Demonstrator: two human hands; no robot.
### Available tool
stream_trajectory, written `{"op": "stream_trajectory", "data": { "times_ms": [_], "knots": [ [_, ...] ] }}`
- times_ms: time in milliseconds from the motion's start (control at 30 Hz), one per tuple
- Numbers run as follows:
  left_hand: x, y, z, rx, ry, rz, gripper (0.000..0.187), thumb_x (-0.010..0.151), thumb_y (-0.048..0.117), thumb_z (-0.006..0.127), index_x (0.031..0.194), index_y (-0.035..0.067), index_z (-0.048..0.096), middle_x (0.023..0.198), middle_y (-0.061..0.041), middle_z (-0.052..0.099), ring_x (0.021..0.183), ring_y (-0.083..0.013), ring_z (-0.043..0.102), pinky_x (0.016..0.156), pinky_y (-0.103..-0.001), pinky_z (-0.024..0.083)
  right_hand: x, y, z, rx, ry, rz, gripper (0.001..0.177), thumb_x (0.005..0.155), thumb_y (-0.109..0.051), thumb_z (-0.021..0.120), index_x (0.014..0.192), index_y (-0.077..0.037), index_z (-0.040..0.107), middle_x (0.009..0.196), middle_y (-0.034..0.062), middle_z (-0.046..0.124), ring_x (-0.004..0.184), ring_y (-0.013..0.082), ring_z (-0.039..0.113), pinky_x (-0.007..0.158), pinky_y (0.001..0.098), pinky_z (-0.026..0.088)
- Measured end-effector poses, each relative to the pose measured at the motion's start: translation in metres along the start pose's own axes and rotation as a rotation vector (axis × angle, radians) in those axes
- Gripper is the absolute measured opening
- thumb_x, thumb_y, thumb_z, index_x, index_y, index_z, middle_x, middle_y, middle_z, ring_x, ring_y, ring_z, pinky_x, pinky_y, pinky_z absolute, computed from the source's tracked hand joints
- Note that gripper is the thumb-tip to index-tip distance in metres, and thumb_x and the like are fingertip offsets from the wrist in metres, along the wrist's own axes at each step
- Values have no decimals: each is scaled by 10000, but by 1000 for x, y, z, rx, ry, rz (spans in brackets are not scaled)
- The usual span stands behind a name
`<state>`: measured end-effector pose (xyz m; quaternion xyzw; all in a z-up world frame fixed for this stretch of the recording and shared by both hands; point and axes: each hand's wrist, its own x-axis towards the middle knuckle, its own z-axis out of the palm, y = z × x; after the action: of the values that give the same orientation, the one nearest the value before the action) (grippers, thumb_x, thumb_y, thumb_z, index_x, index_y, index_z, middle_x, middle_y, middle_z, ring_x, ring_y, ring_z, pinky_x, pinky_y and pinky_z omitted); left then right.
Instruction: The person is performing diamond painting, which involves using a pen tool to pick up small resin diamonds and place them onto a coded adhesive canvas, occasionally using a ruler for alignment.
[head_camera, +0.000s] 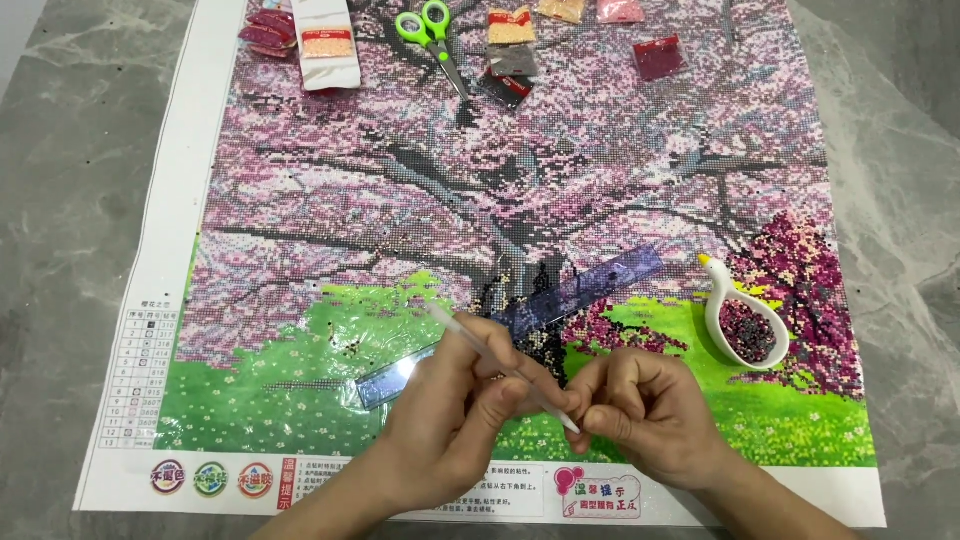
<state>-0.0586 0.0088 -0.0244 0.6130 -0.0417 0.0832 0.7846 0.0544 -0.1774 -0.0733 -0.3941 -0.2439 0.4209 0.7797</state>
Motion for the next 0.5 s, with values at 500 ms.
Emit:
{"op": "stream_trajectory", "data": {
  "times_ms": [500],
  "knots": [
    [-4,-12,8,-245,25,57,75,1053,142,363,1098,94,326,1100,-212,614,1024,-324,643,964,-510,569,1,-3,1,5,20,-15,315,855,58,662,710,-72,414,859,243,646,622,265,638,541,362,553]
  ]
}}
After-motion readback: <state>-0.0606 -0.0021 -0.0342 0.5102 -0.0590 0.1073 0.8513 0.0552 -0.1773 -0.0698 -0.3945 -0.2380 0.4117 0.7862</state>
